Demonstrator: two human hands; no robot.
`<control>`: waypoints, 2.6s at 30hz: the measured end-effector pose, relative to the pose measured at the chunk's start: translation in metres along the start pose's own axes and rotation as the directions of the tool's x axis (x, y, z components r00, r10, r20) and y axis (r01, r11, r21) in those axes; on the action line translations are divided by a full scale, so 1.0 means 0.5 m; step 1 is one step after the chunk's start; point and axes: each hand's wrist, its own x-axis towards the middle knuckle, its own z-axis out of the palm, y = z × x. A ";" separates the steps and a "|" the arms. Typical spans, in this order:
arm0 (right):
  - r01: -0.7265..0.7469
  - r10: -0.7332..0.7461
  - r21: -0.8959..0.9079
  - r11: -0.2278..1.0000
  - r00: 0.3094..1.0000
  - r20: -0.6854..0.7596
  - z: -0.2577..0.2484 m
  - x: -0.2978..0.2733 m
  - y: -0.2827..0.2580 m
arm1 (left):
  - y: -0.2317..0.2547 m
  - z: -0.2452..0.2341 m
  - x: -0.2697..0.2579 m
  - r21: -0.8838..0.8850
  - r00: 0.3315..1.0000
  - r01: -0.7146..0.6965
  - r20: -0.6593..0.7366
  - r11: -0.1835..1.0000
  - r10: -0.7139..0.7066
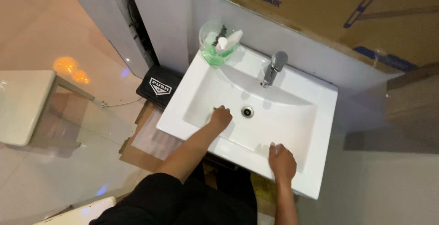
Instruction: The person cleans a bathroom sink by hand with a sponge, wiping the basin, the rim, the faucet base, and around the drain.
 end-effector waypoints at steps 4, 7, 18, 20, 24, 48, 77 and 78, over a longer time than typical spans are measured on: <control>-0.038 0.038 0.009 0.999 0.998 0.047 0.000 0.000 0.001 | 0.013 -0.033 -0.020 0.044 0.988 0.121 0.093 0.992 -0.125; -0.043 0.042 0.007 0.999 0.997 0.059 0.001 -0.002 0.004 | 0.007 -0.069 -0.039 0.108 0.985 0.139 0.083 0.984 -0.149; -0.039 0.038 0.025 0.999 0.999 0.026 -0.009 -0.005 -0.009 | -0.069 -0.057 -0.028 0.059 0.988 0.145 -0.058 0.988 -0.142; -0.055 0.054 0.013 0.998 0.997 0.054 -0.010 0.001 -0.009 | -0.065 -0.051 -0.032 0.001 0.986 0.154 -0.060 0.988 -0.154; -0.016 0.015 0.024 1.000 0.999 0.042 -0.005 0.001 -0.002 | -0.052 -0.054 -0.050 -0.067 0.988 0.155 -0.004 0.986 -0.156; -0.032 0.030 0.025 0.999 0.996 0.080 -0.004 0.000 -0.006 | 0.034 -0.037 -0.050 -0.094 0.980 0.160 0.131 0.983 -0.147; -0.020 0.020 -0.005 1.000 0.998 0.058 0.001 -0.007 0.000 | -0.169 -0.185 -0.169 0.058 0.997 -0.027 0.070 0.998 0.023; 0.017 -0.017 0.011 1.000 1.000 0.007 0.000 -0.006 -0.002 | -0.176 -0.183 -0.169 0.109 0.998 -0.024 -0.057 0.994 0.031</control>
